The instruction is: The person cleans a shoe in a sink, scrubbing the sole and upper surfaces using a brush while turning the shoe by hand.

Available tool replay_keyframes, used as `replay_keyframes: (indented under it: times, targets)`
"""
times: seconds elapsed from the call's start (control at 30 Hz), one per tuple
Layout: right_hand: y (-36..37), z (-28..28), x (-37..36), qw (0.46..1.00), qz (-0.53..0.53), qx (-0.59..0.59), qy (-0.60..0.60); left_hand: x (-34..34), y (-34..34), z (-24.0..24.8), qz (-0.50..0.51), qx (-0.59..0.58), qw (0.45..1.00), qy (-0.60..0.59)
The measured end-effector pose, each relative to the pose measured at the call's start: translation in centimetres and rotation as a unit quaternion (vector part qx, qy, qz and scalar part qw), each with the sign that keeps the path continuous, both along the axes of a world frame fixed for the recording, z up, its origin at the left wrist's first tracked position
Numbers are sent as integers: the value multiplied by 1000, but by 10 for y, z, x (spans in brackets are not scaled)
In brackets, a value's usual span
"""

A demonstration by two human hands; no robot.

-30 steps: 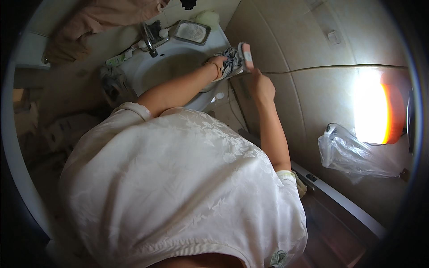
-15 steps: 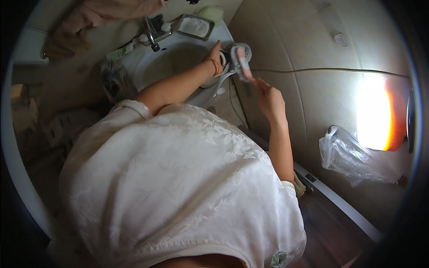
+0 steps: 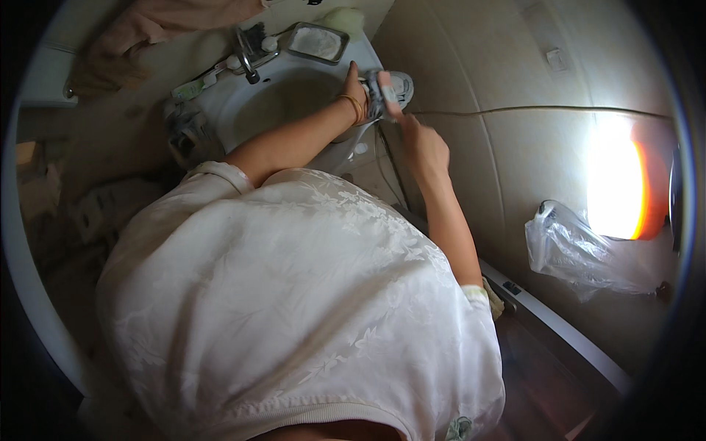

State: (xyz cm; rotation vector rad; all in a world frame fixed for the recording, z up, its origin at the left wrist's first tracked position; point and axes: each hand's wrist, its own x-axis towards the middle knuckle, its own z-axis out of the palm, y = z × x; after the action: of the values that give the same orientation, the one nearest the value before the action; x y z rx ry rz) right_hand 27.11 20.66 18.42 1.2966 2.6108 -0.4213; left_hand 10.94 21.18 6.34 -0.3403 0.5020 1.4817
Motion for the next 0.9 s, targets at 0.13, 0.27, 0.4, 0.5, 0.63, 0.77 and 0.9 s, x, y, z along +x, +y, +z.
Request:
replay_keyframes:
  times: [0.13, 0.27, 0.4, 0.5, 0.63, 0.77, 0.9]
  targets:
    - [31, -20, -14, 998, -58, 23, 11, 1, 11, -9, 29, 41, 996, -79]
    - [4, 3, 29, 992, -24, -15, 122, -4, -7, 14, -18, -46, 998, 30]
    - [2, -1, 4, 999, -15, -18, 38, -1, -3, 10, 8, -45, 999, 26]
    - [33, -39, -9, 998, -47, 18, 30, 4, 6, 1, -12, 9, 1000, -10]
    - [12, 7, 22, 989, -47, -30, 137, -8, -5, 1, 14, 5, 1000, -11]
    - [-12, 5, 20, 999, 2, -16, 36, -3, -6, 12, -2, -38, 999, 0]
    - [23, -36, -4, 997, -67, 11, -25, 4, 7, -1, 3, -3, 1000, -5]
